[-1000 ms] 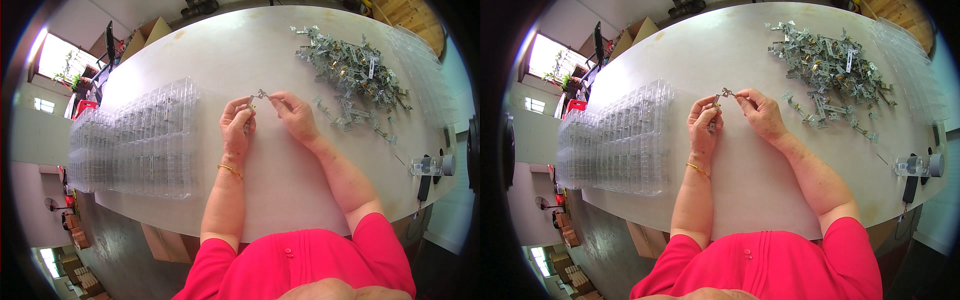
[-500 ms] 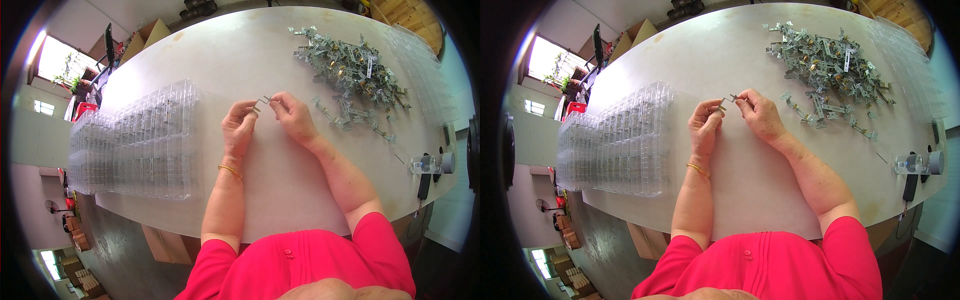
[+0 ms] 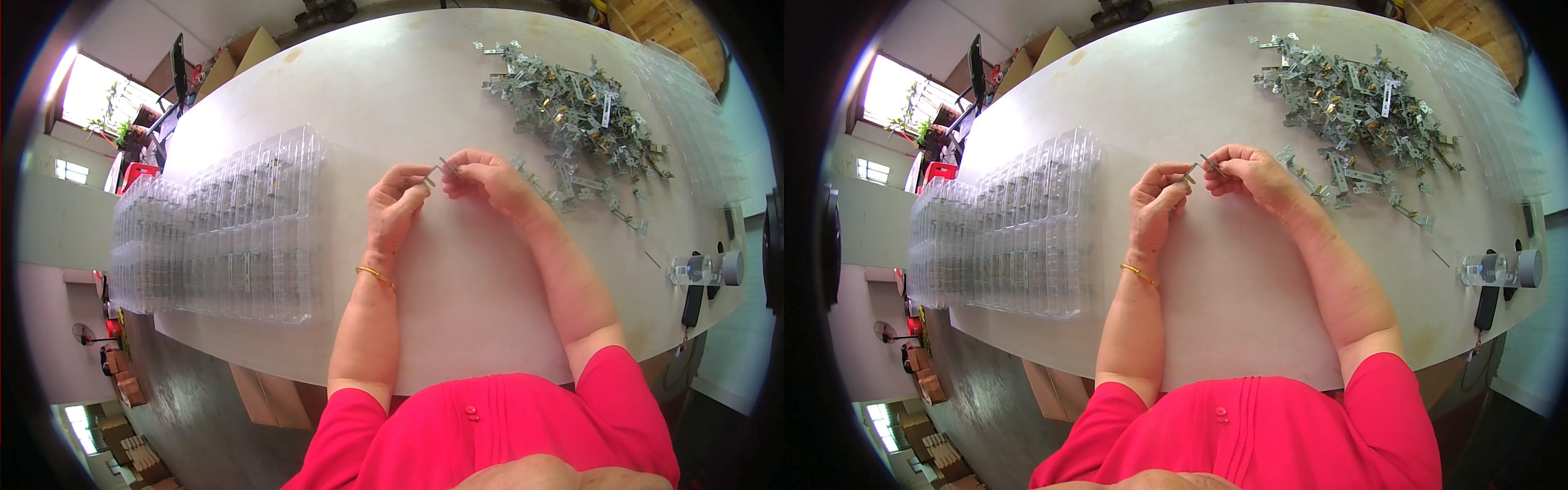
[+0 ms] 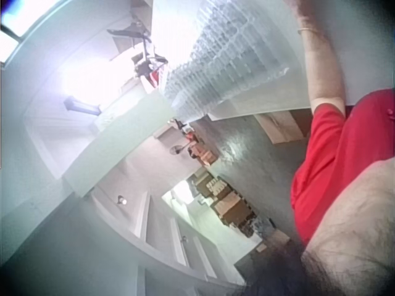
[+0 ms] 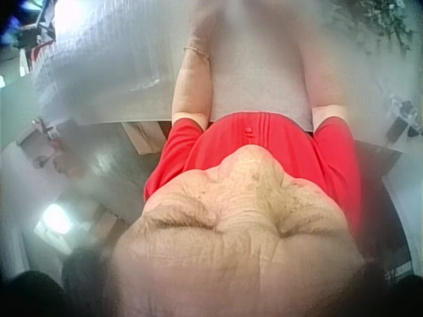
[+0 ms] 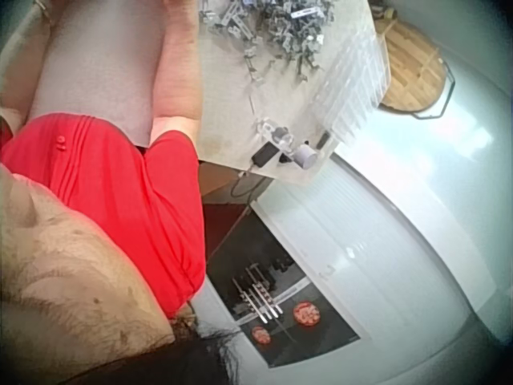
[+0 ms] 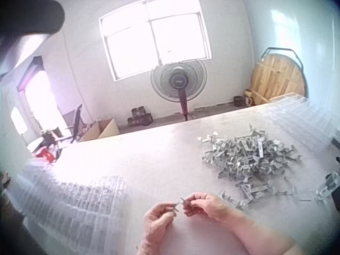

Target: Assembling small metal hinge components and placing them into a plastic organizational tray.

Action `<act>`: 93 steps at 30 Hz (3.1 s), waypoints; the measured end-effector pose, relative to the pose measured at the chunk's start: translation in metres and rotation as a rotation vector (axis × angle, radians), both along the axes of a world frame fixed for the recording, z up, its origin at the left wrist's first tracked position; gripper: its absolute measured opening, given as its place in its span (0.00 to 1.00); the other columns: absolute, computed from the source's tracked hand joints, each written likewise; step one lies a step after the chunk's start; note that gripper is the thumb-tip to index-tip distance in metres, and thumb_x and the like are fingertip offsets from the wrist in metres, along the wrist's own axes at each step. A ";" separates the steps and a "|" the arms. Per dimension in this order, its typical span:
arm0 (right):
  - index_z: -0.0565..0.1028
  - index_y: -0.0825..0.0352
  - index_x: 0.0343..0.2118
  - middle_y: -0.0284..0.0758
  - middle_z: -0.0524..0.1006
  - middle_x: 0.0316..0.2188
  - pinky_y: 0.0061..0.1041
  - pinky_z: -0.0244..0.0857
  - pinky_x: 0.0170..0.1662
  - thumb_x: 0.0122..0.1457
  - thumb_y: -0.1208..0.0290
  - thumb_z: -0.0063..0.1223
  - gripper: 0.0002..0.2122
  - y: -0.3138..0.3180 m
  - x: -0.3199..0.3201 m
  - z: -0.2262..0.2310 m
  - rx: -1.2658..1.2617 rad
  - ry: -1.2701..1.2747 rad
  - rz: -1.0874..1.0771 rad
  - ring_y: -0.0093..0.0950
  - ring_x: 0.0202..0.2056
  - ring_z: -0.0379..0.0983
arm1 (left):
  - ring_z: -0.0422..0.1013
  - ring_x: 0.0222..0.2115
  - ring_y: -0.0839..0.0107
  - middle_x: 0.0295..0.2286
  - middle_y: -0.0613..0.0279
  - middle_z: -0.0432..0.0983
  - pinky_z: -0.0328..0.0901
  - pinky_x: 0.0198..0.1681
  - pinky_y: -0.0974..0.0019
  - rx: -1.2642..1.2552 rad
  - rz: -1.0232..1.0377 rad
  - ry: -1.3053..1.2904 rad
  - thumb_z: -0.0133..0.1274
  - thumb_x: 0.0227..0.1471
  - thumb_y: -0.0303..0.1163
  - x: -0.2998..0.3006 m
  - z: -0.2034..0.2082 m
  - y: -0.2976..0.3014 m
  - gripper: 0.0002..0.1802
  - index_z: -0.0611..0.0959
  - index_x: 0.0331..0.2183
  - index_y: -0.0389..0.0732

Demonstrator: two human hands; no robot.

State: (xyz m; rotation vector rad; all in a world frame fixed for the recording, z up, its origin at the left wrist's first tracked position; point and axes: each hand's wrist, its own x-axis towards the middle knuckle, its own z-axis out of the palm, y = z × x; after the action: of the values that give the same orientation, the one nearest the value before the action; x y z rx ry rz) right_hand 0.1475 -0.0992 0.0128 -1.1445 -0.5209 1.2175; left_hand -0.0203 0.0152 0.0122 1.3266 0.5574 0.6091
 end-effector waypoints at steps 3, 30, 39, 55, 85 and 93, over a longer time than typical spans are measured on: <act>0.77 0.71 0.41 0.36 0.79 0.36 0.29 0.72 0.47 0.64 0.75 0.43 0.10 -0.002 0.006 -0.001 0.006 0.040 0.047 0.26 0.38 0.77 | 0.63 0.22 0.85 0.25 0.71 0.75 0.57 0.23 0.78 -0.024 -0.026 -0.001 0.54 0.49 0.22 0.001 0.000 0.000 0.13 0.84 0.39 0.36; 0.76 0.68 0.35 0.31 0.77 0.42 0.21 0.67 0.47 0.65 0.75 0.53 0.03 -0.002 -0.017 0.005 0.360 -0.633 -0.104 0.19 0.42 0.71 | 0.64 0.17 0.77 0.25 0.61 0.74 0.59 0.21 0.74 -0.248 -0.096 -0.068 0.47 0.57 0.31 -0.001 0.005 0.005 0.14 0.79 0.41 0.34; 0.77 0.67 0.38 0.31 0.78 0.37 0.24 0.72 0.47 0.67 0.71 0.51 0.06 0.004 -0.014 -0.004 0.282 -0.051 -0.220 0.20 0.40 0.74 | 0.76 0.30 0.65 0.36 0.51 0.79 0.70 0.34 0.65 -0.332 -0.163 -0.339 0.41 0.66 0.39 0.001 -0.006 0.010 0.21 0.76 0.49 0.32; 0.77 0.64 0.38 0.26 0.76 0.30 0.17 0.67 0.36 0.66 0.64 0.54 0.08 0.006 -0.023 -0.002 0.164 -0.252 -0.325 0.14 0.31 0.70 | 0.75 0.41 0.69 0.36 0.59 0.80 0.70 0.46 0.66 -0.131 -0.041 -0.240 0.48 0.66 0.36 0.007 -0.007 0.001 0.15 0.81 0.45 0.36; 0.75 0.67 0.36 0.32 0.76 0.20 0.20 0.62 0.25 0.62 0.74 0.57 0.04 -0.001 -0.035 0.022 0.233 -0.943 -0.307 0.18 0.20 0.67 | 0.66 0.27 0.81 0.23 0.72 0.72 0.62 0.31 0.75 0.114 0.009 0.006 0.52 0.63 0.38 0.001 -0.002 0.000 0.13 0.83 0.34 0.39; 0.73 0.65 0.42 0.36 0.79 0.23 0.24 0.65 0.27 0.61 0.76 0.56 0.08 -0.004 -0.034 0.032 0.203 -0.984 -0.245 0.25 0.22 0.73 | 0.65 0.26 0.82 0.24 0.72 0.72 0.61 0.31 0.75 0.214 0.021 0.048 0.52 0.62 0.35 0.003 -0.005 0.000 0.11 0.82 0.33 0.38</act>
State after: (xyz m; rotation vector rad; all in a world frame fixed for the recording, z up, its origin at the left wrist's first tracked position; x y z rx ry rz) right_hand 0.1134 -0.1030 0.0444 -1.5362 -1.1618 0.3083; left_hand -0.0171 0.0147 0.0072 1.5412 0.5571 0.6695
